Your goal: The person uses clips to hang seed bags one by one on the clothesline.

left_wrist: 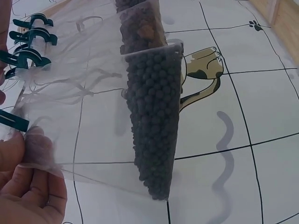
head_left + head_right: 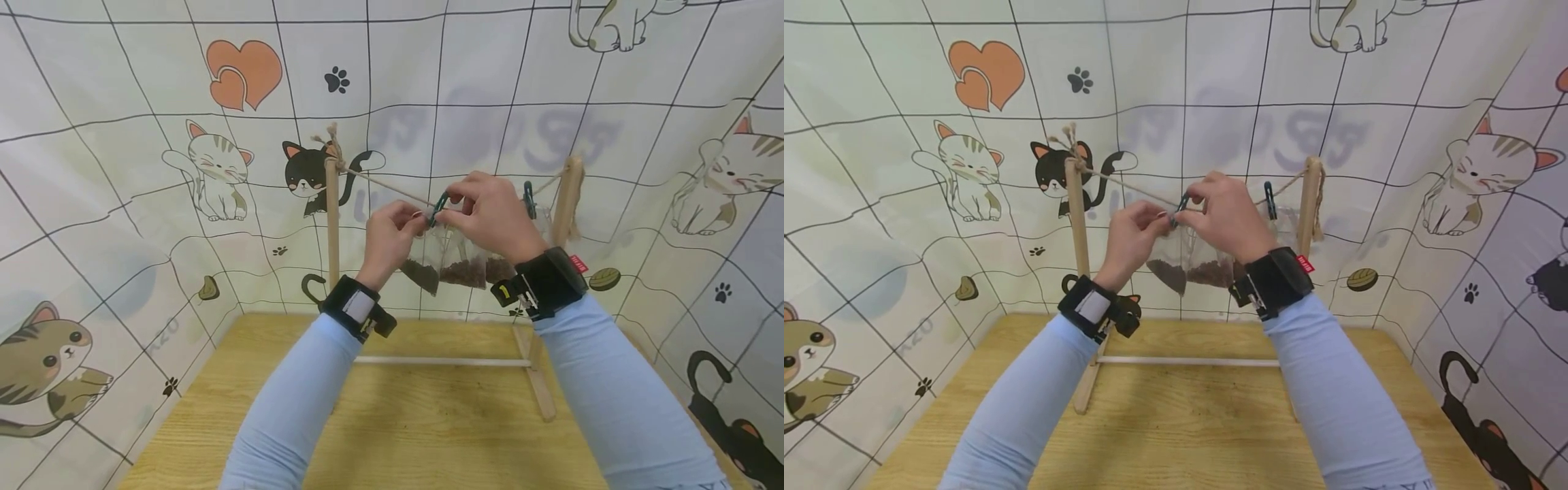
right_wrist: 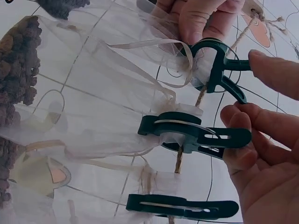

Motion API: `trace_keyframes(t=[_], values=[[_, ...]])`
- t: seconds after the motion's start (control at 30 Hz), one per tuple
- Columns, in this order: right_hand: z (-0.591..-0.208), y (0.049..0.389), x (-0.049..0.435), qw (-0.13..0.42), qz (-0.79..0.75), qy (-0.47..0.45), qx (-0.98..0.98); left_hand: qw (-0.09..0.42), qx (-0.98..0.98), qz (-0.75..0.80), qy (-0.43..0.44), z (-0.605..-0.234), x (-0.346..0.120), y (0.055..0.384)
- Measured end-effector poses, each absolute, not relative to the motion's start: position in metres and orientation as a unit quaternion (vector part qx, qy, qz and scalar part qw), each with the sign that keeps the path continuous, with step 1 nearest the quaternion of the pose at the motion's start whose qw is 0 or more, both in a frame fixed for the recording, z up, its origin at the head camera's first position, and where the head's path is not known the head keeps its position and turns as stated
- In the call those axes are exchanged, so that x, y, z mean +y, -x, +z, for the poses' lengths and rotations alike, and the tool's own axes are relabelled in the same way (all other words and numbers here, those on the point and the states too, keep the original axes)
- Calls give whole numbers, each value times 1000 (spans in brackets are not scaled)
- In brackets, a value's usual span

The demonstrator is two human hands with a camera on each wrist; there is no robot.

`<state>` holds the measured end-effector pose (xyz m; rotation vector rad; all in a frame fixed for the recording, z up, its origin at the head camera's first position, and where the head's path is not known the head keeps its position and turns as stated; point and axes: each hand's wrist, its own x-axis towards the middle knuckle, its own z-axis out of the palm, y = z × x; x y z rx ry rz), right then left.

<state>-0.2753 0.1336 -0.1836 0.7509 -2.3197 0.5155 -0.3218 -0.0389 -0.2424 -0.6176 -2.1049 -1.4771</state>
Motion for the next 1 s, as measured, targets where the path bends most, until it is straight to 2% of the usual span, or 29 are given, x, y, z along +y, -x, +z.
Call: trace_keyframes(t=[0.2, 0.4, 0.67, 1.0], values=[[-184, 273, 138, 321, 187, -310, -875, 233, -781, -517, 261, -247, -42, 322], [-186, 257, 158, 381, 183, -343, -839, 241, -801, -468, 284, -252, -48, 316], [-201, 233, 195, 422, 179, -333, -824, 302, -819, -390, 294, -259, -68, 303], [-249, 227, 224, 464, 202, -312, -804, 384, -825, -289, 298, -276, -97, 284]])
